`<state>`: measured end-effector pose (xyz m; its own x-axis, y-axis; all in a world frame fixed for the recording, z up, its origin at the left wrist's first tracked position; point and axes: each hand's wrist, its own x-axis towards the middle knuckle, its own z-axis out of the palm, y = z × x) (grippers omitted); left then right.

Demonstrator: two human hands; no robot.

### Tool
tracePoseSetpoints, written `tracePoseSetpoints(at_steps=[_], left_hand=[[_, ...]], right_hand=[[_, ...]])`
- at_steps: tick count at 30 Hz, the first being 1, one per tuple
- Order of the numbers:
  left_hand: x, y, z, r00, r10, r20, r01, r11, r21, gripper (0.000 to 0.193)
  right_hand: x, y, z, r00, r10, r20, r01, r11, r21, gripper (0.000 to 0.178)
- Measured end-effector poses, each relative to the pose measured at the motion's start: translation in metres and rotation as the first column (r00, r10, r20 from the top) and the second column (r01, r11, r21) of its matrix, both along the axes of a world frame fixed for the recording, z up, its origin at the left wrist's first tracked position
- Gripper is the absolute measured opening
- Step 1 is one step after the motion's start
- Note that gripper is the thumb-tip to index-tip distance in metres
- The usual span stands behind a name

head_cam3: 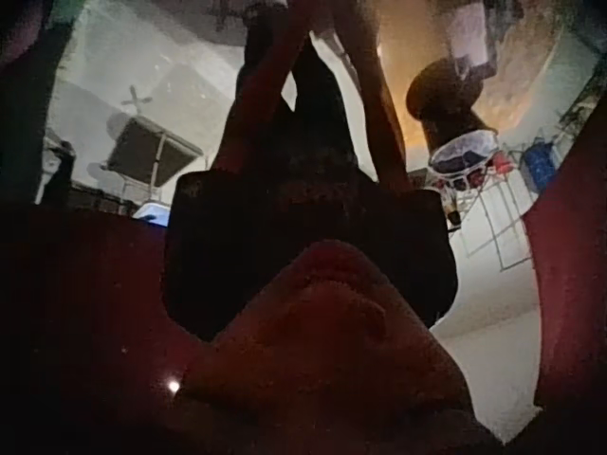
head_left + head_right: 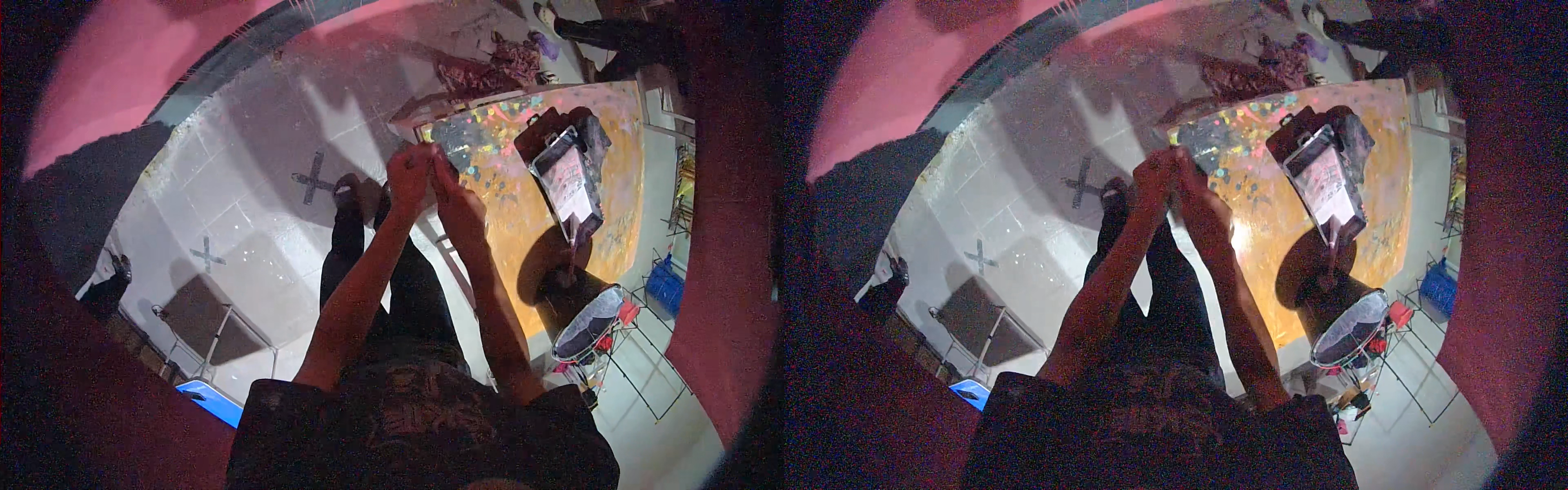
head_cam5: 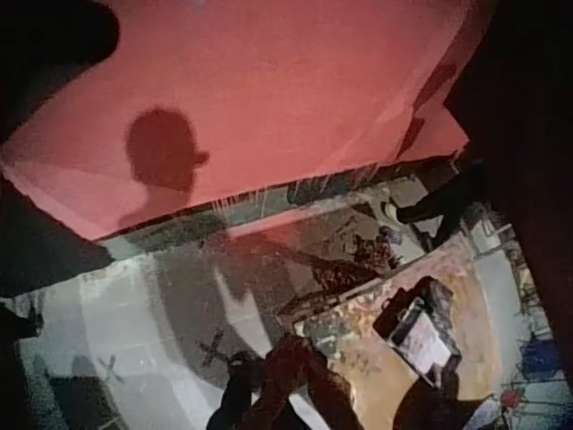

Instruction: Scraping paint or residue off a wall surface using a putty knife.

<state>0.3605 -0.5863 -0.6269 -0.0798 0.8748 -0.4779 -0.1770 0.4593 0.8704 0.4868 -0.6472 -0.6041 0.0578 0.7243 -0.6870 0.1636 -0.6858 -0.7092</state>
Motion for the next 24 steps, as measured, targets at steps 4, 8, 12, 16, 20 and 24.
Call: tracePoseSetpoints(at_steps=[4,8,12,16,20,24], left_hand=[[-0.004,-0.003,-0.004,0.956,0.248,0.157,-0.239,0.968,-0.073,0.028],[0.006,0.024,-0.022,0.972,0.093,-0.215,-0.108,0.992,-0.061,0.027],[0.004,-0.007,-0.037,0.982,0.186,0.024,-0.184,0.980,-0.074,0.032],[0.023,0.001,-0.036,0.963,0.232,-0.136,-0.224,0.972,0.071,0.027],[0.040,0.013,-0.025,0.973,0.139,-0.182,-0.149,0.988,-0.040,0.024],[0.042,-0.008,-0.057,0.952,0.301,-0.062,-0.297,0.953,0.062,0.028]], right_hand=[[-0.039,0.017,0.044,0.669,0.215,0.711,-0.531,0.808,0.255,0.049],[-0.010,0.030,0.021,0.753,0.289,0.591,-0.428,0.898,0.105,0.047],[-0.039,0.009,0.042,0.734,0.203,0.648,-0.424,0.882,0.204,0.043],[-0.018,0.013,0.030,0.624,0.230,0.746,-0.530,0.826,0.189,0.042],[0.013,0.009,0.004,0.599,0.193,0.777,-0.436,0.892,0.115,0.043],[-0.029,0.004,0.043,0.596,0.220,0.772,-0.415,0.908,0.062,0.042]])
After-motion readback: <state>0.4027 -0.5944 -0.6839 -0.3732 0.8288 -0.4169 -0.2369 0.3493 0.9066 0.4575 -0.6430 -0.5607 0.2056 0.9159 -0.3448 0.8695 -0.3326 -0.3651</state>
